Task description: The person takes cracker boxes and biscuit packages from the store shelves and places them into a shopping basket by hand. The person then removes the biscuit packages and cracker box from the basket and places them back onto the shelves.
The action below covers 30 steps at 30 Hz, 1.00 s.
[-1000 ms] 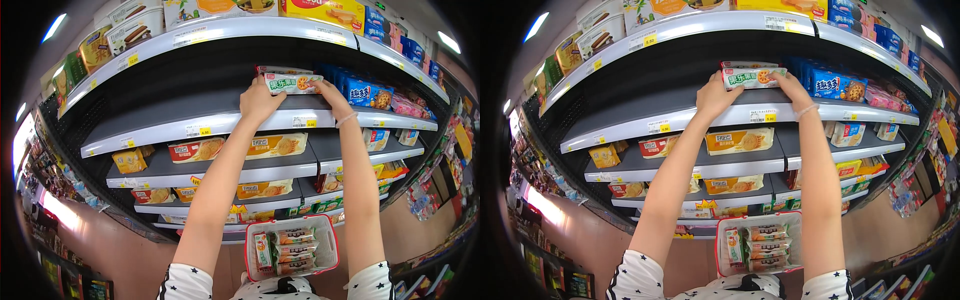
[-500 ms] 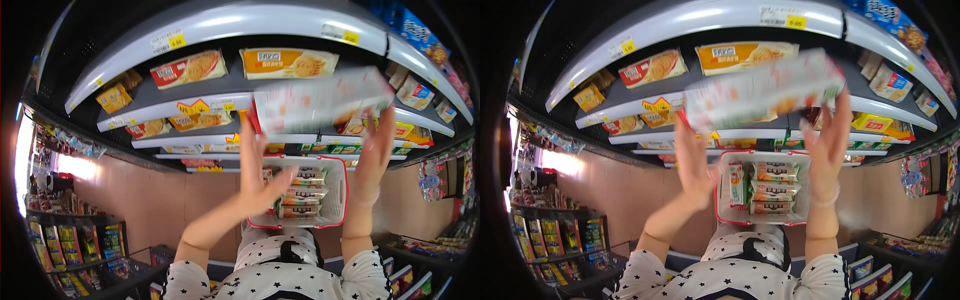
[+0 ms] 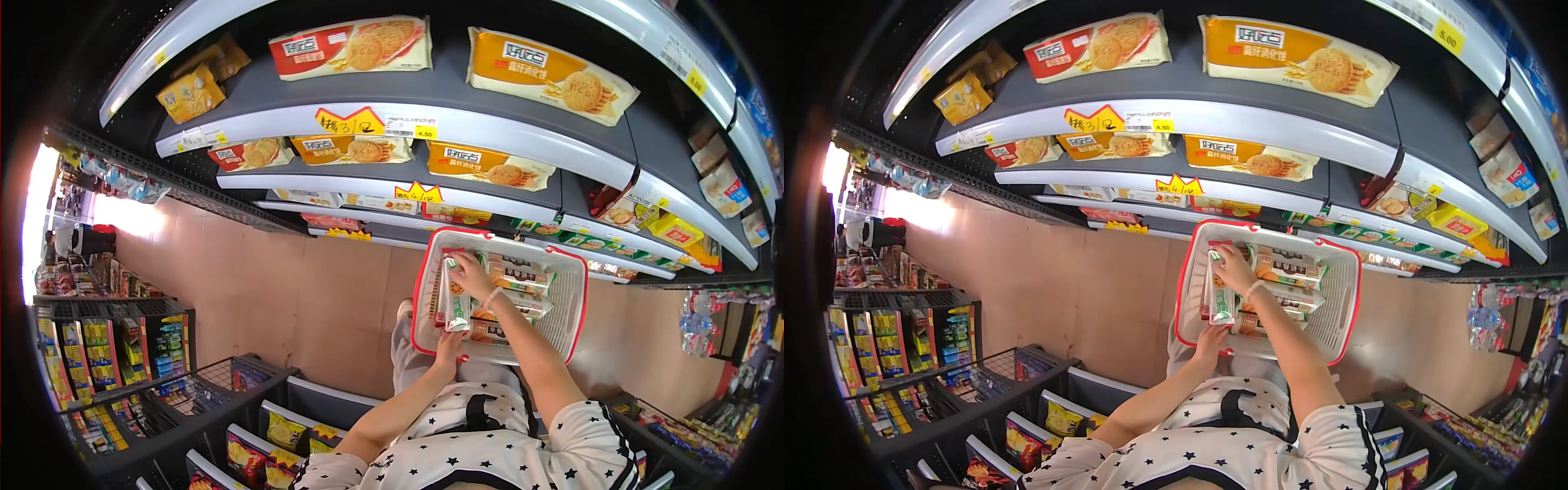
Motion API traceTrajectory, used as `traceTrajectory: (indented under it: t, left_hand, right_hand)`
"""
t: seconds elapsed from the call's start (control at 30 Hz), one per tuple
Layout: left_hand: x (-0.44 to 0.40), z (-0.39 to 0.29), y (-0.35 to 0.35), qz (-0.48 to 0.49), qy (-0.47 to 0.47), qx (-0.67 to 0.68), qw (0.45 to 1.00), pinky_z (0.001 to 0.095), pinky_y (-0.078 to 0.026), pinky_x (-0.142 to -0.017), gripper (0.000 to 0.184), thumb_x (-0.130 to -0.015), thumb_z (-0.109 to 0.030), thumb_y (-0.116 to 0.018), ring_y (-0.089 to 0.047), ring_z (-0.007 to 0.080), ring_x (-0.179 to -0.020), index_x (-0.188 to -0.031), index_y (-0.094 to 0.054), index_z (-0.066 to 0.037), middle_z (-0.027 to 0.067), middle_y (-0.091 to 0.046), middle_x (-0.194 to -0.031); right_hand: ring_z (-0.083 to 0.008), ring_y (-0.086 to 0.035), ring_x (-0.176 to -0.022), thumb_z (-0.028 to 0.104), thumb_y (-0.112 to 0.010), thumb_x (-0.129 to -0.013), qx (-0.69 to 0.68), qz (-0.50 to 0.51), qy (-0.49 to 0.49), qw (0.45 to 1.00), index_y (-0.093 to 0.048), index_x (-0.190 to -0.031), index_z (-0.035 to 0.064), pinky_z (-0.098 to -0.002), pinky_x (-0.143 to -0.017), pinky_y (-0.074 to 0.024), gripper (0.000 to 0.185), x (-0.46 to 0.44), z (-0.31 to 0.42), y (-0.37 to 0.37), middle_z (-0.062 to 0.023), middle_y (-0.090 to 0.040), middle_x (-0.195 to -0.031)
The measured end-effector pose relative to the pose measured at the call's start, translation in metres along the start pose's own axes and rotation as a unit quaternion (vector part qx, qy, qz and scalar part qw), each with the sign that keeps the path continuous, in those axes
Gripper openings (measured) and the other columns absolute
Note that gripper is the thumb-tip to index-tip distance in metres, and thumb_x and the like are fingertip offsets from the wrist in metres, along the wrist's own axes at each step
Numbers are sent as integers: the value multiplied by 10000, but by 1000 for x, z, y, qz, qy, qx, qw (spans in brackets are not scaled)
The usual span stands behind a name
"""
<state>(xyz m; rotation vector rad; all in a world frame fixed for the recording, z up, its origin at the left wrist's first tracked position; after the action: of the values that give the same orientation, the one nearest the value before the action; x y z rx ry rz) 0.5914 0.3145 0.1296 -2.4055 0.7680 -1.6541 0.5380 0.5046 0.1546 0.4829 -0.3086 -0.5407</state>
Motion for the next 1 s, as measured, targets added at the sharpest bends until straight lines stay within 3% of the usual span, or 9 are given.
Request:
traceTrajectory:
  t: [0.27, 0.4, 0.53, 0.63, 0.73, 0.8, 0.87, 0.9, 1.0]
  left_hand:
    - [-26, -13, 30, -15, -33, -12, 999, 329, -408, -901, 271, -860, -197, -503, -536, 192, -1017, -1082, -503, -43, 71, -580, -1040]
    - [-31, -14, 50, 32, 76, -6, 997, 346, -414, -892, 275, -847, -183, -488, -539, 229, -991, -1067, -516, -21, 99, -581, -1053]
    - [-16, -37, 64, 117, 97, -31, 988, 376, -393, -926, 329, -851, -214, -485, -526, 254, -1045, -1082, -498, 21, 150, -530, -1176]
    - [9, -72, 57, 187, 114, -43, 975, 386, -380, -950, 382, -872, -238, -458, -514, 269, -1081, -1142, -482, 32, 160, -500, -1229]
    - [25, -123, 6, 227, 72, -181, 954, 390, -350, -984, 456, -888, -301, -445, -486, 259, -1137, -1210, -468, 21, 161, -501, -1236]
    - [36, -165, -51, 233, -52, -453, 859, 330, -402, -897, 440, -878, -330, -512, -532, 185, -1073, -1196, -497, -27, 101, -599, -1107]
    - [112, -223, -153, 361, -217, -511, 749, 315, -389, -915, 474, -891, -342, -514, -530, 142, -1053, -1240, -467, -26, 84, -614, -1080]
    - [124, -236, -186, 434, -224, -441, 753, 303, -397, -914, 402, -912, -286, -499, -546, 146, -1025, -1223, -485, -30, 80, -623, -1030]
    - [215, -304, -291, 550, -390, -313, 669, 339, -475, -810, 264, -903, -141, -516, -605, 197, -872, -1132, -531, -10, 107, -626, -922]
  right_hand:
    - [-328, -412, -1178, 232, -551, -843, 50, 19, -40, 998, -451, -1230, 15, -368, -990, -344, 455, -20, -16, -14, -183, -422, -1280]
    - [-322, -343, -1249, 264, -527, -869, -1, 22, -50, 998, -398, -1292, 36, -363, -1012, -325, 498, -14, -16, -12, -186, -366, -1341]
    - [-323, -272, -1300, 285, -510, -882, 76, -106, 48, 990, -393, -1298, 32, -384, -1042, -279, 500, 6, 33, 28, -178, -363, -1354]
    - [-297, -393, -1201, 239, -497, -902, 43, -208, 62, 975, -449, -1251, 41, -365, -1001, -323, 405, 37, 30, 68, -163, -421, -1291]
    - [-291, -461, -1112, 173, -501, -896, 4, -275, 71, 959, -505, -1172, 21, -351, -945, -371, 315, 69, 41, 132, -155, -491, -1191]
    - [-329, -507, -1023, 153, -513, -886, 10, -291, 116, 950, -524, -1116, 22, -363, -886, -409, 265, 91, 75, 184, -160, -525, -1124]
    - [-319, -541, -951, 101, -499, -883, 60, -365, 139, 918, -542, -1052, 5, -355, -831, -430, 199, 105, 104, 241, -166, -550, -1058]
    - [-305, -551, -912, 47, -493, -870, 127, -438, 210, 865, -546, -998, -10, -354, -812, -427, 150, 110, 127, 269, -164, -574, -986]
    - [-271, -554, -870, 14, -488, -859, 118, -506, 295, 802, -549, -956, -18, -337, -791, -424, 119, 130, 223, 342, -146, -590, -943]
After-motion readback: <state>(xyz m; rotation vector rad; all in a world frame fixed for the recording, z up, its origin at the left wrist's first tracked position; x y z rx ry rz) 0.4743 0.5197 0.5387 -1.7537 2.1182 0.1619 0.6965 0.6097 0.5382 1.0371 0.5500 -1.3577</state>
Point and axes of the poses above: each hand's wrist, its own x-axis away from the middle knuckle, its own y-axis out of the back of the hand, z = x × y, the point moved 6 cm from there along -x, towards the middle knuckle
